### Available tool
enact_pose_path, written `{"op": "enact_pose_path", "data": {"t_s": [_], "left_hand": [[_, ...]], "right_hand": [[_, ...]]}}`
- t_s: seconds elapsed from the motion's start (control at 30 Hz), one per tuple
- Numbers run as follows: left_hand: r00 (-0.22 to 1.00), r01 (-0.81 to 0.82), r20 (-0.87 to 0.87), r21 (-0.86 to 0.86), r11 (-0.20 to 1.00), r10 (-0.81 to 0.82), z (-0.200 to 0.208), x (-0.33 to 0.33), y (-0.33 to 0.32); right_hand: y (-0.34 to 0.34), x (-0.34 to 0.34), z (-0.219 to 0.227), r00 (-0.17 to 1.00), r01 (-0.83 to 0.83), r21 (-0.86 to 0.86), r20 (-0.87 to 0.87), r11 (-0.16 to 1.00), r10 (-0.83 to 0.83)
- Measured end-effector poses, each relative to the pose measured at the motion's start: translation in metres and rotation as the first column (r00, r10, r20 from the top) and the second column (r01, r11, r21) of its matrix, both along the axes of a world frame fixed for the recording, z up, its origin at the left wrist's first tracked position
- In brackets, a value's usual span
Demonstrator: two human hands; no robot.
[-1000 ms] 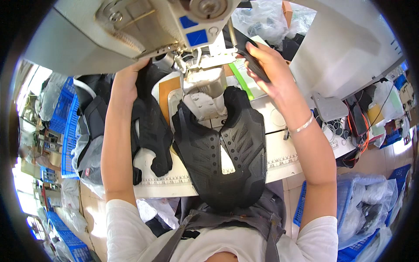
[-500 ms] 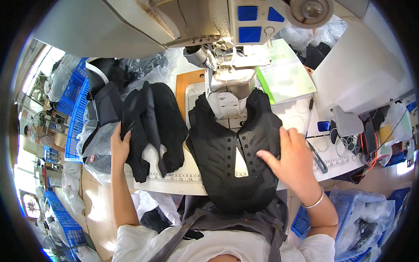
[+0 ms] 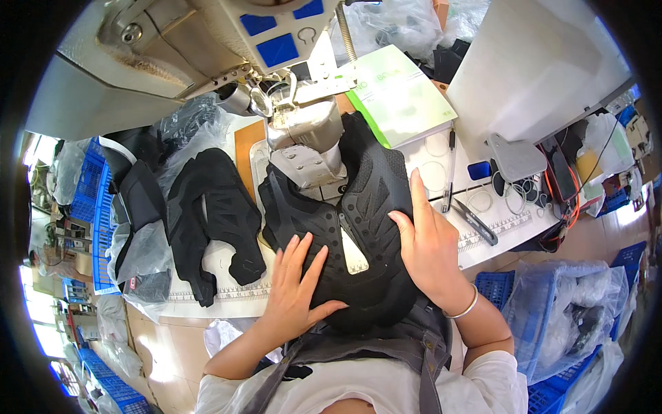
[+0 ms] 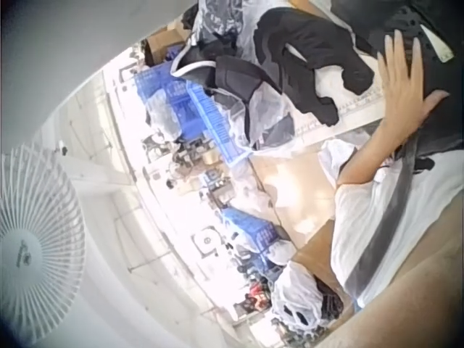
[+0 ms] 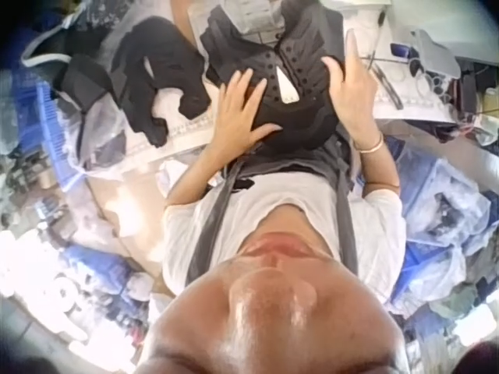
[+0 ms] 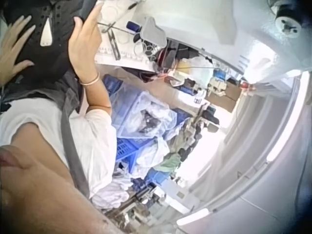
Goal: Stitching together black shoe upper components using an industrial sewing machine.
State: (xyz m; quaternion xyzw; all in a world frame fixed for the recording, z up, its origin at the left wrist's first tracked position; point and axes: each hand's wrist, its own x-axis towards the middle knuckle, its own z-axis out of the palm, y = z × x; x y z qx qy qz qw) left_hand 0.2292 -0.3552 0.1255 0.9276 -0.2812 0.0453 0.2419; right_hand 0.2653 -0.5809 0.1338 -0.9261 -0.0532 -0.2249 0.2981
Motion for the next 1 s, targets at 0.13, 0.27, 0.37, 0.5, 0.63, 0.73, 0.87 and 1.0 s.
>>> {"op": "enact_pose_path", "data": {"t_s": [0.13,0.27,0.37,0.5,0.63,0.73,0.87,1.0], "left_hand": [[1.0,0.005,0.004,0.071,0.997,-0.005,-0.006,-0.001,-0.003],[1.0,-0.017,0.003,0.053,0.998,0.017,-0.006,-0.003,-0.003],[0.996,-0.075,0.055,0.002,0.997,0.075,-0.005,-0.004,-0.003],[0.993,-0.047,0.092,-0.253,0.966,0.072,-0.014,-0.019,0.017],[0.457,0.055,-0.557,-0.761,0.646,-0.694,-0.024,0.016,0.051],[0.301,-0.79,-0.617,-0.589,0.171,-0.727,0.012,0.007,-0.01],[0.485,-0.805,-0.72,-0.589,0.067,-0.497,0.036,0.018,-0.018],[0.845,-0.411,-0.483,-0.861,0.298,-0.23,0.052,0.042,0.004]], "right_hand": [[-0.003,0.001,-0.006,0.97,-0.05,-0.064,0.236,0.997,0.064],[0.003,-0.004,0.002,0.923,-0.075,-0.126,0.366,0.989,0.117],[-0.01,-0.012,-0.009,0.973,-0.158,0.514,-0.064,0.843,0.221],[-0.011,-0.007,0.014,0.901,-0.053,0.979,-0.038,0.195,0.431],[0.0,0.001,0.025,0.9,-0.074,0.997,0.065,0.004,0.431],[0.009,0.005,0.027,0.883,-0.069,0.998,0.064,-0.008,0.465],[0.008,0.009,0.03,0.908,-0.092,0.996,0.077,0.016,0.413],[0.016,0.014,0.043,0.93,-0.104,0.995,0.094,0.008,0.355]]}}
